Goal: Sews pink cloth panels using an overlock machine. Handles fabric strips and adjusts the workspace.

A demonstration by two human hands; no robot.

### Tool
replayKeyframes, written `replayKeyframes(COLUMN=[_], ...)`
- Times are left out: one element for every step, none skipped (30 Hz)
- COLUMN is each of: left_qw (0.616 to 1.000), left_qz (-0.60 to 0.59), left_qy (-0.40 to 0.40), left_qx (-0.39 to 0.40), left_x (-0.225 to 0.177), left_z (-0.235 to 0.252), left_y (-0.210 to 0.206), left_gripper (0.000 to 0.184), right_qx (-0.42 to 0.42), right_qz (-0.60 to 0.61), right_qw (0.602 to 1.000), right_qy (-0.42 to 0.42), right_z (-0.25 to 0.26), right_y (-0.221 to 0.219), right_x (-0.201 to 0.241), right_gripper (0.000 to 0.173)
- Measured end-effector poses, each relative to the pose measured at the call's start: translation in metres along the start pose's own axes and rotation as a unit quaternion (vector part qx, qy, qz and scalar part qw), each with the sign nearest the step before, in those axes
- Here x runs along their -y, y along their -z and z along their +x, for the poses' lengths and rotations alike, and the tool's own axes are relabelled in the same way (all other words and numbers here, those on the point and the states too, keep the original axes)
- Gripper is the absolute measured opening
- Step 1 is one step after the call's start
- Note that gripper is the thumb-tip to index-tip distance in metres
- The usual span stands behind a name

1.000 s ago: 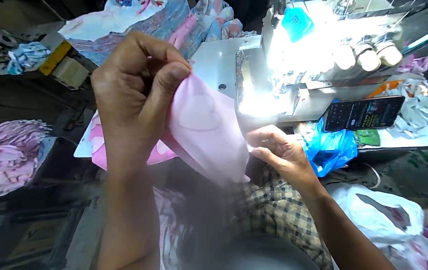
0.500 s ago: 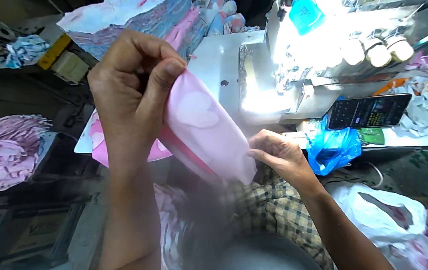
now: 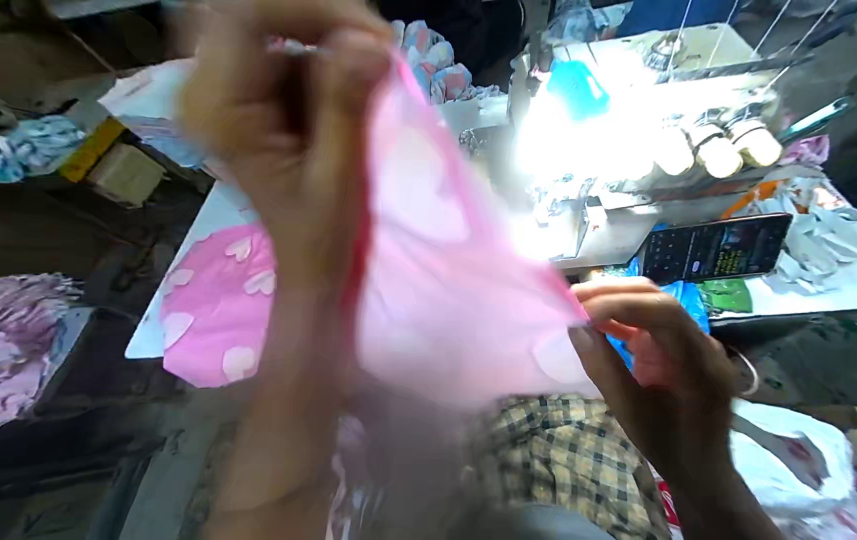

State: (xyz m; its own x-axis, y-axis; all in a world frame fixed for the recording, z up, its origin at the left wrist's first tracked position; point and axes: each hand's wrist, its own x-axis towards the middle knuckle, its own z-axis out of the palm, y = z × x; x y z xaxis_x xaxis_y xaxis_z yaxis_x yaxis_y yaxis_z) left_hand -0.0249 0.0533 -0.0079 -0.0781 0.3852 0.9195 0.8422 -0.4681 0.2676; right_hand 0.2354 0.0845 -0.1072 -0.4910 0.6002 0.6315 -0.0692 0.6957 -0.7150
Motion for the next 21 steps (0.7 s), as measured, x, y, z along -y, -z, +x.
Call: replayKeyframes(left_qw=[0.996, 0.982, 0.962, 0.944, 0.934, 0.930, 0.927, 0.925, 0.923, 0.923, 0.923, 0.924, 0.925, 0.925, 0.926, 0.927, 0.929, 0.932, 0.933, 0.933, 0.933], left_qz=[0.018, 0.043, 0.068, 0.087, 0.102, 0.113, 0.121, 0.126, 0.132, 0.140, 0.148, 0.155, 0.161, 0.166, 0.170, 0.171, 0.170, 0.167, 0.165, 0.164, 0.164], left_qy=[0.032, 0.074, 0.111, 0.138, 0.156, 0.167, 0.177, 0.186, 0.195, 0.198, 0.199, 0.199, 0.202, 0.205, 0.205, 0.205, 0.204, 0.201, 0.200, 0.202, 0.204], left_qx=[0.081, 0.169, 0.239, 0.286, 0.305, 0.307, 0.308, 0.307, 0.305, 0.299, 0.293, 0.286, 0.280, 0.274, 0.267, 0.262, 0.257, 0.252, 0.248, 0.247, 0.248], left_x=[0.021, 0.040, 0.055, 0.066, 0.071, 0.073, 0.071, 0.068, 0.065, 0.062, 0.060, 0.060, 0.060, 0.060, 0.061, 0.061, 0.061, 0.061, 0.062, 0.061, 0.060], left_z=[-0.002, -0.009, -0.020, -0.032, -0.043, -0.052, -0.059, -0.063, -0.064, -0.063, -0.063, -0.063, -0.063, -0.062, -0.061, -0.060, -0.059, -0.058, -0.058, -0.057, -0.057], left_y=[-0.019, -0.037, -0.054, -0.066, -0.075, -0.080, -0.083, -0.083, -0.084, -0.084, -0.085, -0.086, -0.088, -0.091, -0.094, -0.096, -0.099, -0.102, -0.105, -0.107, -0.108], left_gripper=[0.019, 0.022, 0.022, 0.021, 0.018, 0.017, 0.015, 0.014, 0.014, 0.014, 0.014, 0.014, 0.014, 0.014, 0.014, 0.014, 0.015, 0.015, 0.015, 0.014, 0.013], right_qx=[-0.003, -0.002, 0.002, 0.004, 0.011, 0.016, 0.018, 0.015, 0.012, 0.007, 0.000, -0.006, -0.012, -0.018, -0.025, -0.031, -0.037, -0.043, -0.046, -0.048, -0.049], right_qz=[0.035, 0.090, 0.141, 0.165, 0.169, 0.168, 0.164, 0.156, 0.152, 0.156, 0.164, 0.168, 0.170, 0.174, 0.181, 0.188, 0.194, 0.198, 0.201, 0.202, 0.202], right_qw=[0.998, 0.988, 0.970, 0.955, 0.947, 0.945, 0.945, 0.948, 0.950, 0.951, 0.951, 0.949, 0.948, 0.947, 0.947, 0.946, 0.945, 0.944, 0.943, 0.943, 0.943], right_qy=[-0.056, -0.127, -0.198, -0.247, -0.274, -0.281, -0.281, -0.278, -0.273, -0.267, -0.264, -0.265, -0.268, -0.268, -0.266, -0.264, -0.261, -0.260, -0.259, -0.260, -0.261], right_z=[-0.003, -0.008, -0.013, -0.018, -0.024, -0.030, -0.036, -0.040, -0.043, -0.043, -0.043, -0.041, -0.039, -0.037, -0.035, -0.033, -0.032, -0.031, -0.031, -0.031, -0.031], right_y=[-0.007, -0.015, -0.021, -0.025, -0.026, -0.026, -0.025, -0.024, -0.023, -0.022, -0.021, -0.020, -0.019, -0.017, -0.016, -0.015, -0.014, -0.014, -0.013, -0.013, -0.013], right_x=[-0.016, -0.035, -0.052, -0.065, -0.072, -0.076, -0.077, -0.077, -0.077, -0.077, -0.078, -0.078, -0.078, -0.079, -0.079, -0.080, -0.081, -0.082, -0.083, -0.083, -0.083], right_gripper=[0.012, 0.014, 0.017, 0.020, 0.023, 0.025, 0.024, 0.022, 0.019, 0.017, 0.016, 0.015, 0.014, 0.013, 0.013, 0.014, 0.014, 0.014, 0.014, 0.014, 0.014])
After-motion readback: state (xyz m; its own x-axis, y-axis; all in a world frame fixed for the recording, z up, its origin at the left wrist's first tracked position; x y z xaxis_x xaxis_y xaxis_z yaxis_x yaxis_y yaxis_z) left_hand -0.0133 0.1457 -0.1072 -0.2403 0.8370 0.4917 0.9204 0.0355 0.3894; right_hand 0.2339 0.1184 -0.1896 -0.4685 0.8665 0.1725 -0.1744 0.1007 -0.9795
